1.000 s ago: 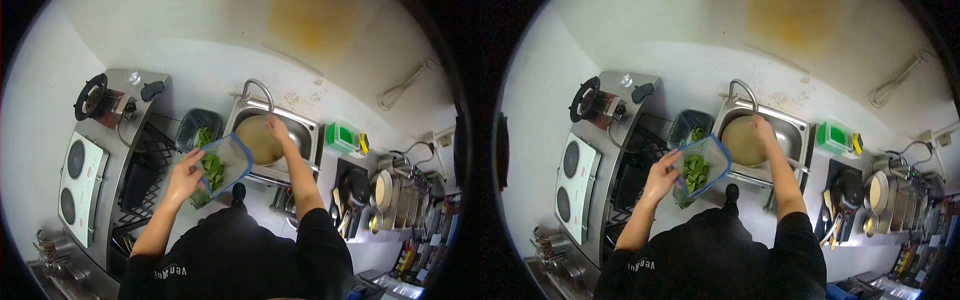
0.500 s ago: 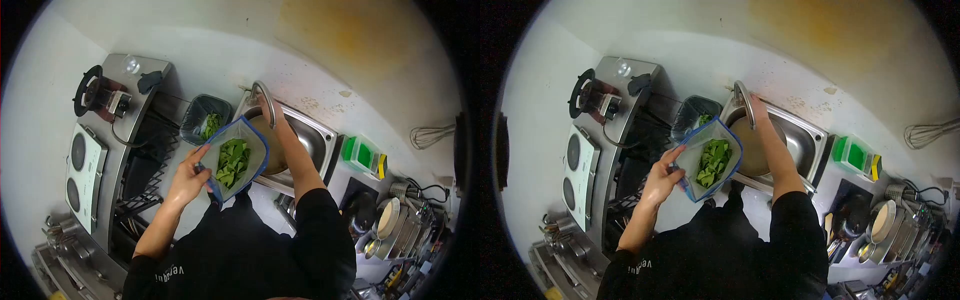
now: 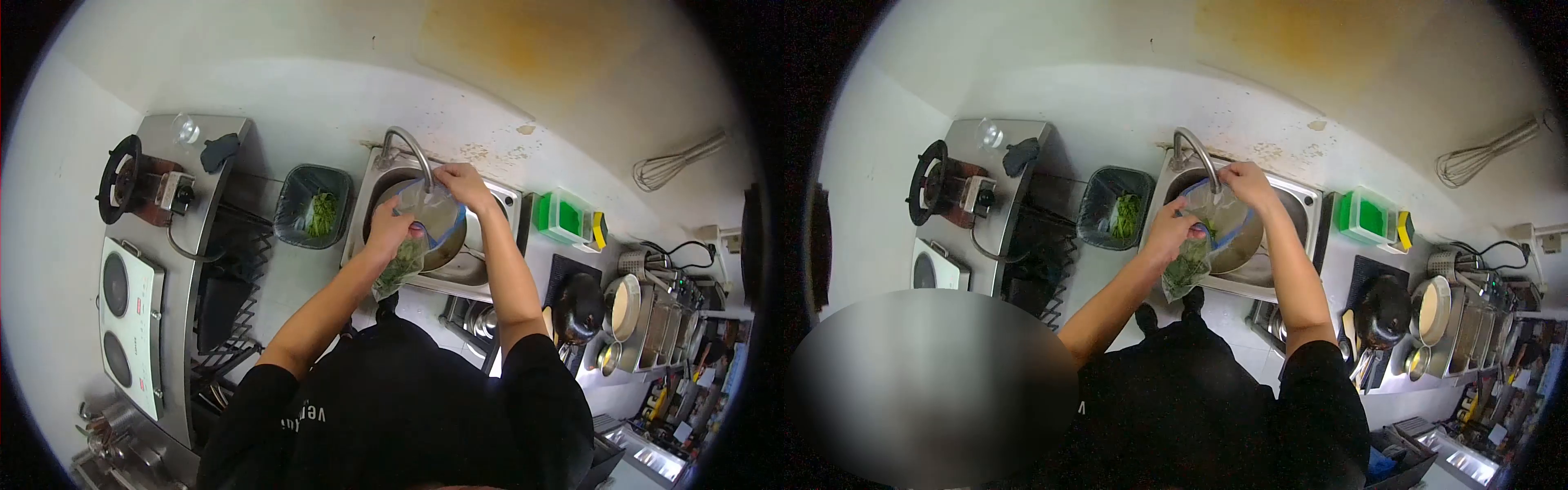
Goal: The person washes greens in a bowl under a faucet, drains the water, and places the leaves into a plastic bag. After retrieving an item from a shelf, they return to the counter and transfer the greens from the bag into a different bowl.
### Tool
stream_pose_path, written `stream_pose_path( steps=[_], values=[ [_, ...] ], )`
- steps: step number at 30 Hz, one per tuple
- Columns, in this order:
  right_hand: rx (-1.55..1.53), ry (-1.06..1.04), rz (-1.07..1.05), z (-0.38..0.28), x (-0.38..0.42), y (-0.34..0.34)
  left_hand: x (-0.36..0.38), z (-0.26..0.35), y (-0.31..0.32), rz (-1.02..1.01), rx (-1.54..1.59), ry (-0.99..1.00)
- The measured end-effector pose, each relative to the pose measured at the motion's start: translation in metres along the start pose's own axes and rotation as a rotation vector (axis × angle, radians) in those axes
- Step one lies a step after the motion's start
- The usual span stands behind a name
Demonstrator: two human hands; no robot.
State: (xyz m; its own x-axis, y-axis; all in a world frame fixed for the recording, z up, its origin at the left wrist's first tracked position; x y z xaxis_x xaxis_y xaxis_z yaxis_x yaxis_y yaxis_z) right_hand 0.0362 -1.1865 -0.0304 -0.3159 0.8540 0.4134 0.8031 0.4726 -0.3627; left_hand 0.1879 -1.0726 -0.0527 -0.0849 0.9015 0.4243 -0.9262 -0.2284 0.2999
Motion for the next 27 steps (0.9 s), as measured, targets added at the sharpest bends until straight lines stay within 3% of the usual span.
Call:
stream_pose_path(
  steps=[2, 3, 5, 6, 8, 11, 13, 14, 15, 16, 18, 21, 23, 26, 27],
  values=[
    [0.306, -0.115, 0.049, -0.012, 0.005, -0.002, -0.001, -0.001, 0.003, -0.027, -0.008, 0.024],
    [0.304, -0.109, 0.062, -0.015, 0.01, 0.001, 0.0, 0.001, 0.004, -0.041, -0.02, 0.047],
    [-0.077, 0.169, -0.068, -0.006, 0.022, 0.015, 0.004, 0.008, 0.007, -0.028, -0.016, 0.08],
    [-0.082, 0.175, -0.051, 0.003, 0.019, 0.015, 0.004, 0.014, 0.007, -0.002, -0.01, 0.12],
    [0.105, 0.107, -0.035, 0.019, 0.002, 0.01, -0.003, 0.013, 0.009, -0.011, -0.002, 0.148],
    [0.447, -0.064, -0.111, -0.038, 0.056, 0.012, -0.012, 0.019, 0.01, -0.063, 0.072, 0.248],
    [0.457, -0.09, -0.308, -0.078, 0.102, 0.021, -0.036, -0.004, -0.007, 0.093, 0.041, 0.25],
    [0.419, -0.22, -0.381, -0.049, 0.082, 0.034, -0.009, 0.026, -0.002, 0.098, -0.196, 0.208],
    [0.485, -0.312, -0.378, -0.041, 0.08, 0.04, -0.004, 0.028, 0.006, -0.01, 0.094, 0.147],
    [0.628, -0.318, -0.265, -0.065, 0.101, 0.031, -0.012, 0.022, 0.004, -0.003, 0.139, 0.157],
    [0.823, -0.244, 0.025, -0.046, 0.072, 0.032, -0.008, 0.039, 0.014, 0.033, 0.075, 0.156],
    [0.898, -0.393, 0.357, -0.018, 0.022, 0.028, -0.032, 0.035, 0.008, -0.109, 0.102, 0.283],
    [0.889, -0.378, 0.413, -0.036, 0.028, 0.029, -0.03, 0.039, -0.003, -0.197, 0.099, 0.29],
    [0.908, -0.34, 0.418, -0.046, 0.032, 0.027, -0.015, 0.038, -0.022, -0.131, 0.06, 0.254],
    [0.953, -0.328, 0.382, -0.046, 0.031, 0.031, -0.023, 0.024, -0.039, -0.023, 0.144, 0.183]
  ],
)
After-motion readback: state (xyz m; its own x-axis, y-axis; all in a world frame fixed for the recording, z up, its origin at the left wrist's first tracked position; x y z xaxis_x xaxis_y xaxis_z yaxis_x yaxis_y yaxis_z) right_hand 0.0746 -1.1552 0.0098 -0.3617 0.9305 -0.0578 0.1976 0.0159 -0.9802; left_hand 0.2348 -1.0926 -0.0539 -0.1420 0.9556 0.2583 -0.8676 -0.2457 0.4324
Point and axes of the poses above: each hand's wrist, its own x-axis away from the middle knuckle, its own y-axis out of the palm, z = x × y, the point moved 5 cm from there along -x, towards the middle knuckle, and after that the axes turned 4 degrees about y, right-handed, at the moved point
